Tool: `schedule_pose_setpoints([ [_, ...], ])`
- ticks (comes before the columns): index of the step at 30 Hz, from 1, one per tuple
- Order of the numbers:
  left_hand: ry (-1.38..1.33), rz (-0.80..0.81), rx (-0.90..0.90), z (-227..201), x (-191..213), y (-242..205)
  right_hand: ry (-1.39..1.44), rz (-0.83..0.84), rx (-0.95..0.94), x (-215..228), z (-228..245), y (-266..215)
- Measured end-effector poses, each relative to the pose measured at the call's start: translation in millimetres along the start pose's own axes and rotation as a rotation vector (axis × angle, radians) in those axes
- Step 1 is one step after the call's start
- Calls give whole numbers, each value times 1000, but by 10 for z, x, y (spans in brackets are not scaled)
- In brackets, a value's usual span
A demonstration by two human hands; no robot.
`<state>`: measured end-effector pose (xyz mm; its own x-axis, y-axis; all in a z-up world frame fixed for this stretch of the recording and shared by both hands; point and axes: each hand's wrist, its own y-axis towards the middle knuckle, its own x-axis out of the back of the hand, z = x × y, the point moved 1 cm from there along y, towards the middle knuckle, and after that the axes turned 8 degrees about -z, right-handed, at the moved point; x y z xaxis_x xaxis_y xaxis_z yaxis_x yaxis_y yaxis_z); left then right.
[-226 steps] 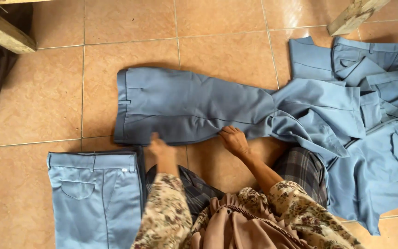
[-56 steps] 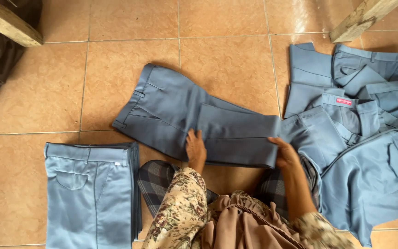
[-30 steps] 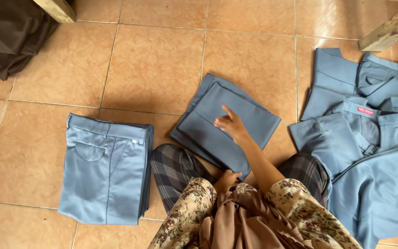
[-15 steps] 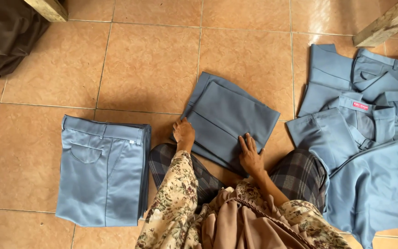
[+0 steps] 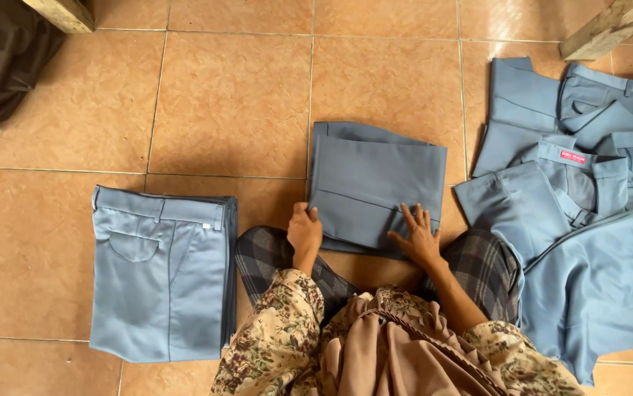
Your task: Folding blue uniform pants into neat rectangles on the floor.
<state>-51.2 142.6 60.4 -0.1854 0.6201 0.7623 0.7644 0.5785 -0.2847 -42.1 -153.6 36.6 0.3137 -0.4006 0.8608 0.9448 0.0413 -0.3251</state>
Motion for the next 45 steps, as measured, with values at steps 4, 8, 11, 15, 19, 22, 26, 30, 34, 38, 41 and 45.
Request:
schedule_pose_setpoints([
  [4, 118, 96, 9, 586, -668, 514, -80, 42, 22, -291, 4, -171],
  [8, 220, 249, 25, 844, -1301, 799, -162, 86, 18, -307, 83, -251],
  [11, 239, 253, 67, 999, -1576, 901, -205, 116, 22, -310, 88, -250],
  [15, -261, 312, 237, 738, -839, 630, -219, 138, 37, -309, 79, -257],
  [19, -596, 440, 518, -147, 195, 0, -240, 148, 51, -373, 63, -205],
  [22, -1146, 443, 706, -198, 292, -296, -159, 89, 144, -311, 189, -242],
  [26, -1445, 302, 627, -430, 649, -468, 309, 159, 206, -209, 508, -365],
  [30, -1369, 241, 359, -789, 761, -344, 1056, 261, -235, -1068, 297, -83],
  [34, -1302, 352, 306, -1022, 307, -237, 1478, 320, -647, -446, 519, -302],
  [38, -1006, 788, -42, -1296, 128, -474, 1586, 365, -813, -415, 162, -201],
  [41, -694, 857, 119, -808, -278, -470, 1567, 337, -912, -763, -318, 42],
  [45, -166, 1046, 380, 249, -1094, -425, 1559, 320, -941, -550, -210, -33],
])
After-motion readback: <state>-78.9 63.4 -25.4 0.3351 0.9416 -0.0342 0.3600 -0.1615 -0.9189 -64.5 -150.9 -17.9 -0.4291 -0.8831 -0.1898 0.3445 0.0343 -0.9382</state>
